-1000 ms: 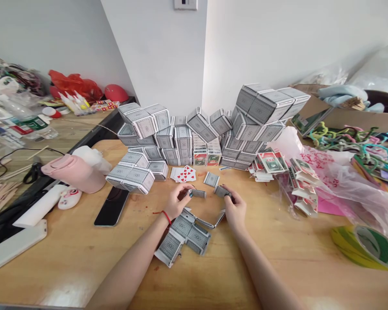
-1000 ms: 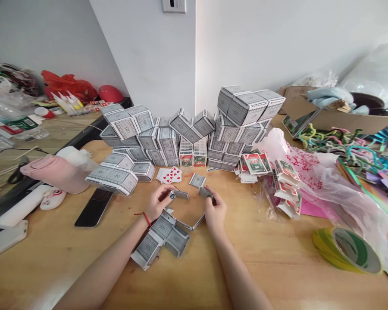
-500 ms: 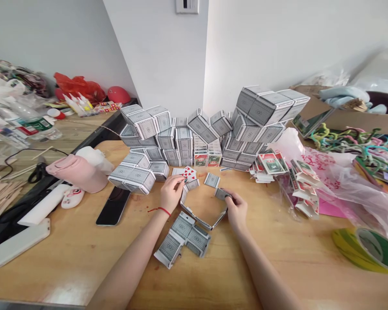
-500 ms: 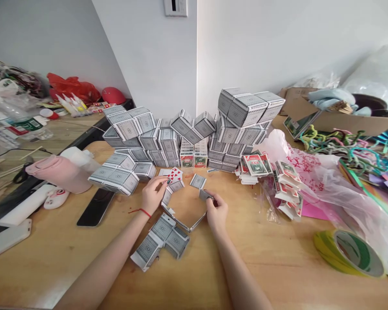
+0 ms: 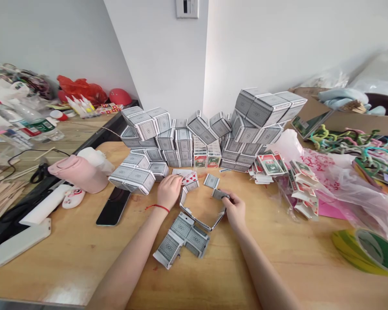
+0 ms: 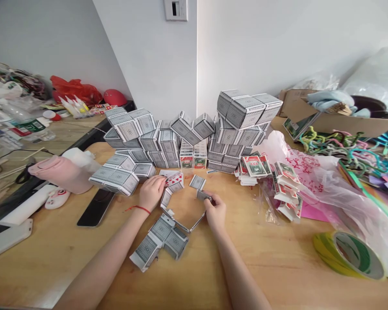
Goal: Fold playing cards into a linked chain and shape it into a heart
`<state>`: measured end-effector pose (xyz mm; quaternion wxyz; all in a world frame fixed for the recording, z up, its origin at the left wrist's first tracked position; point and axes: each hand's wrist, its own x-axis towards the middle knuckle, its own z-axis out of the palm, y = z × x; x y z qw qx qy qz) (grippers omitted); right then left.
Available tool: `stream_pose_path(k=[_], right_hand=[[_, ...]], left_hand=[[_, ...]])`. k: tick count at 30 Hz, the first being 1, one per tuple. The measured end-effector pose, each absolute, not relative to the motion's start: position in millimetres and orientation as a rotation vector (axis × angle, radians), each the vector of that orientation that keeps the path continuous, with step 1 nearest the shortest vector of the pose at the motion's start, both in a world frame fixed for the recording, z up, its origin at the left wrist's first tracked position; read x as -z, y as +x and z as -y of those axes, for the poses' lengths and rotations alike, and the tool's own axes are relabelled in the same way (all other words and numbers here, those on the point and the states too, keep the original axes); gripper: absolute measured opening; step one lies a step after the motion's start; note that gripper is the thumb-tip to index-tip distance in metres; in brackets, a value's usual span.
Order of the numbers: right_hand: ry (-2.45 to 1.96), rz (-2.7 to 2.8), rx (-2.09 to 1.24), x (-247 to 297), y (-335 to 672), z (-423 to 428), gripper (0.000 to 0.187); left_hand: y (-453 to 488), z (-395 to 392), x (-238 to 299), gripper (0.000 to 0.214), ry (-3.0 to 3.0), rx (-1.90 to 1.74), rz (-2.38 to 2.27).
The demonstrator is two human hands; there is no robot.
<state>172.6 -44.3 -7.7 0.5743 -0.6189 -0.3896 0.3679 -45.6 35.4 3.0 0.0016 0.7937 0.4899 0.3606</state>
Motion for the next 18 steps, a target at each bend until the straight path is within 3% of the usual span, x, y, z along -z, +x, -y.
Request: stream_pose_path(k=[4,10,16,18], right_hand=[[-1.358,0.920,-0.879,3,172,45,0.021],[-1.209,0.780,-0.992,7,179,43,0.017],[-1.114,0.732,-1.139,10,188,41,0.016],[-1.107,0.708,-1.143,10,188,38,0.017]], left_hand=[[-36,-36,-19,0.026,2.086,-1.264,-1.498],[-9,-51,-27,0.032,1.352,-1.145,-0.917],[-3,-57,-4,0.029,1.216,-1.047,-0.882],[-4,-56,2,0.038,1.223,-1.036,-0.886]])
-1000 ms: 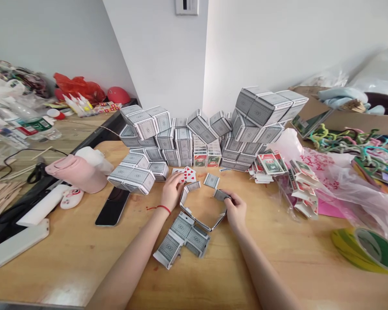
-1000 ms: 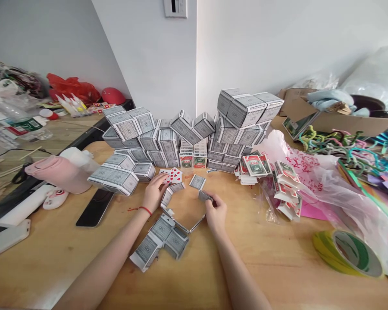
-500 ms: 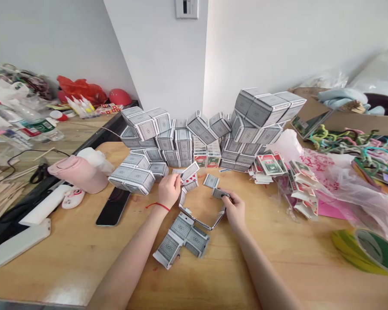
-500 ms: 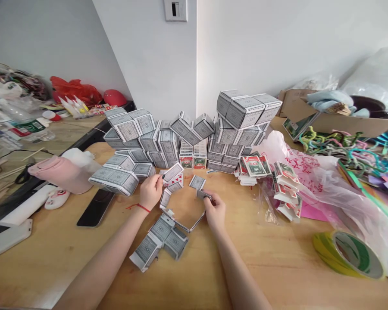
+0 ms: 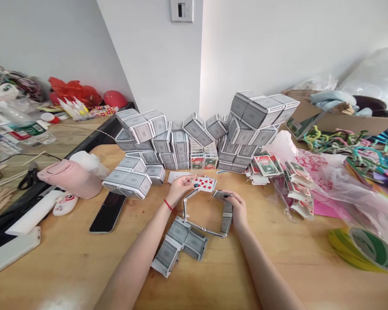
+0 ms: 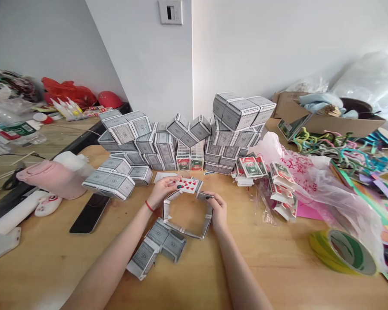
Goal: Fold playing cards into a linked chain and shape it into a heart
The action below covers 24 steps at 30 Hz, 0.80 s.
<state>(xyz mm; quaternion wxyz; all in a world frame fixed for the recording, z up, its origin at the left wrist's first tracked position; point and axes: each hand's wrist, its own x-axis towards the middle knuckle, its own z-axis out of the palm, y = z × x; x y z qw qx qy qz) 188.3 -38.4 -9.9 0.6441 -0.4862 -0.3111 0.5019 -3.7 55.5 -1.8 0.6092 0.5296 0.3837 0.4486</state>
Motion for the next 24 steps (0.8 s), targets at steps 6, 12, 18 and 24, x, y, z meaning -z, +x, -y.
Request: stream_pose_path(k=[6,12,18,24], right_hand=[[-1.071,0.691,-1.144,9,186,24,0.019],[-1.089,0.781,-1.228,4,189,12,0.020],[-1.023,0.759,-1.271,5,189,12,0.019],[-1.052,0.797,-1.292,0,189,18,0.020]], left_hand=[[-2,-54,8,0.049,1.140,-0.990,-0.881],[-5,-56,13,0.028,1.200,-1.134,-1.001],[-10,-56,11,0.025,1.216,-1.162,-0.975],[-11,-53,8,0.024,1.254,-1.140,-1.009]])
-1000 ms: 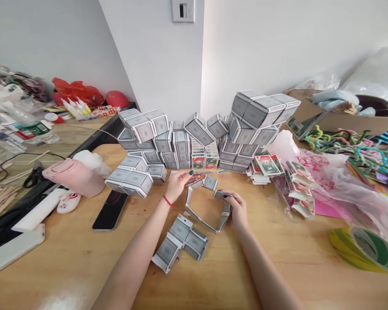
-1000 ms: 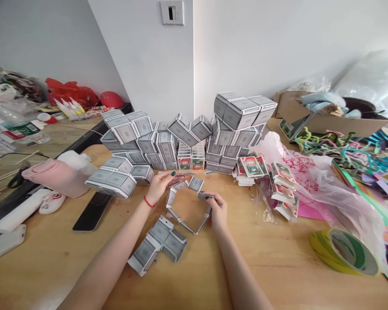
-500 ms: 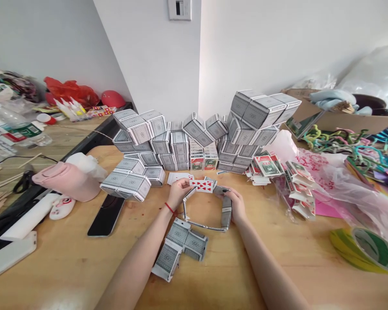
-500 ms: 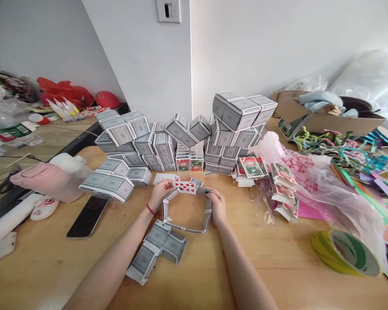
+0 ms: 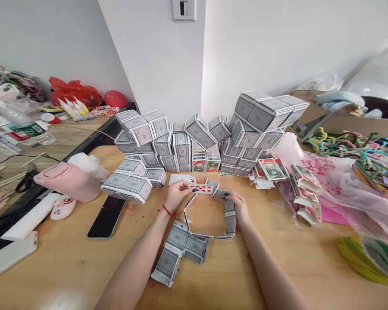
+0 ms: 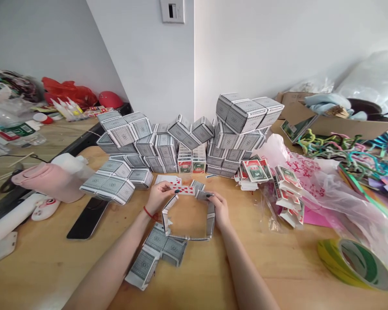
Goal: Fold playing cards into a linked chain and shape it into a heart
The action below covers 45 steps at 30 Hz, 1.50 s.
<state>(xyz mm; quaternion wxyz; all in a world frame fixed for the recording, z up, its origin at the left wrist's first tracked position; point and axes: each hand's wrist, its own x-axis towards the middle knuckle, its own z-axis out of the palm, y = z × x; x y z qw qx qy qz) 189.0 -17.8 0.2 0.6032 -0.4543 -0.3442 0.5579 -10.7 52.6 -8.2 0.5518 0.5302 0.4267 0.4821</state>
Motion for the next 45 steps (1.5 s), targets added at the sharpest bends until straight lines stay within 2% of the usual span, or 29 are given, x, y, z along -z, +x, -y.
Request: stream_pose_path(k=[17,22,28,45], right_hand=[[-1.084,0.843,-1.273,5,191,17,0.021],[-1.186,1.065,-1.201,2,190,20,0.028],[-1.219,1.018,-1.205,3,189,19,0.036],[-1.209,1.018,-1.144,9,185,21,0.032]], left_hand=[[-8,-48,7,0.014,1.457,-1.053,-1.036],[-4,-41,1,0.010,1.594,-1.034,-1.072],[1,-37,-1,0.009,1.555,-1.033,-1.084],[4,-38,1,0.004,1.446,-1.039,-1.077]])
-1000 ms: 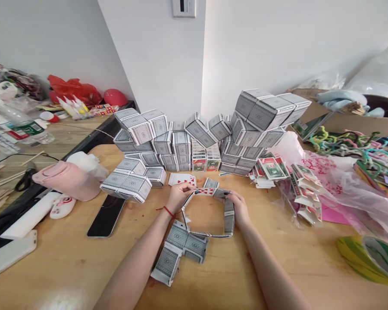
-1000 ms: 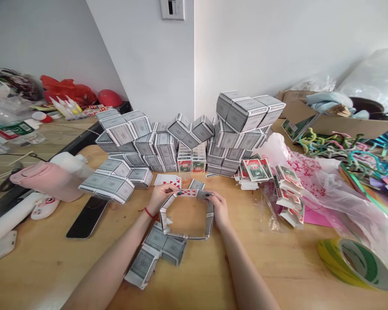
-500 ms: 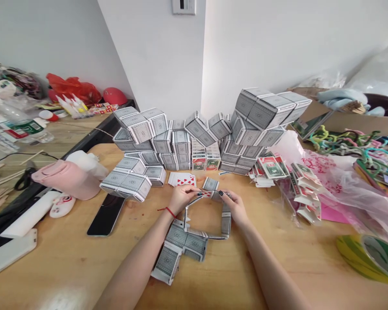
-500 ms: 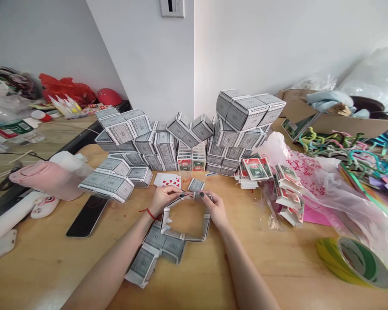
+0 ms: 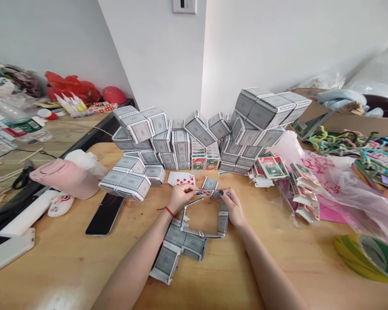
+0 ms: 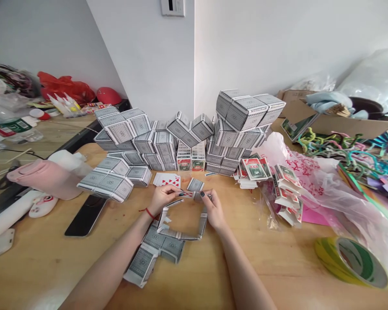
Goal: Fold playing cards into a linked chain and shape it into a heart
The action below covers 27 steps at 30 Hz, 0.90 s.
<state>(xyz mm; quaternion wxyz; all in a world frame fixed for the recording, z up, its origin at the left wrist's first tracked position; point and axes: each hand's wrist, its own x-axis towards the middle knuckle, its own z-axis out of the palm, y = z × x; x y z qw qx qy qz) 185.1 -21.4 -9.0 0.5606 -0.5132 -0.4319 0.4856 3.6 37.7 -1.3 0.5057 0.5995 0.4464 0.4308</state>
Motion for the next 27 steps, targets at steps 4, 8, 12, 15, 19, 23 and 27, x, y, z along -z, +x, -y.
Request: stream_pose_path(k=[4,8,12,15,19,23,27], right_hand=[[-1.160,0.997,-1.193,7,183,23,0.030],[-1.083,1.065,-1.268,2,183,23,0.025],[-1.027,1.172,-1.336,0,185,23,0.024],[-1.011,1.200,-1.370,2,186,22,0.026],[-1.000,1.185,-1.386,2,185,22,0.027],[-1.033,1.202,-1.405,-4,184,24,0.029],[-1.045,1.233,-1.466,-5,185,25,0.039]], left_hand=[[1,-41,4,0.007,1.475,-1.028,-1.051],[-1,-43,4,0.012,1.543,-0.995,-1.025],[3,-40,4,0.016,1.536,-0.934,-0.964],[9,-35,2,0.023,1.524,-0.900,-0.927],[13,-30,1,0.029,1.599,-0.942,-0.961],[13,-31,6,0.026,1.653,-1.022,-1.092],[12,-36,12,0.023,1.670,-1.031,-1.141]])
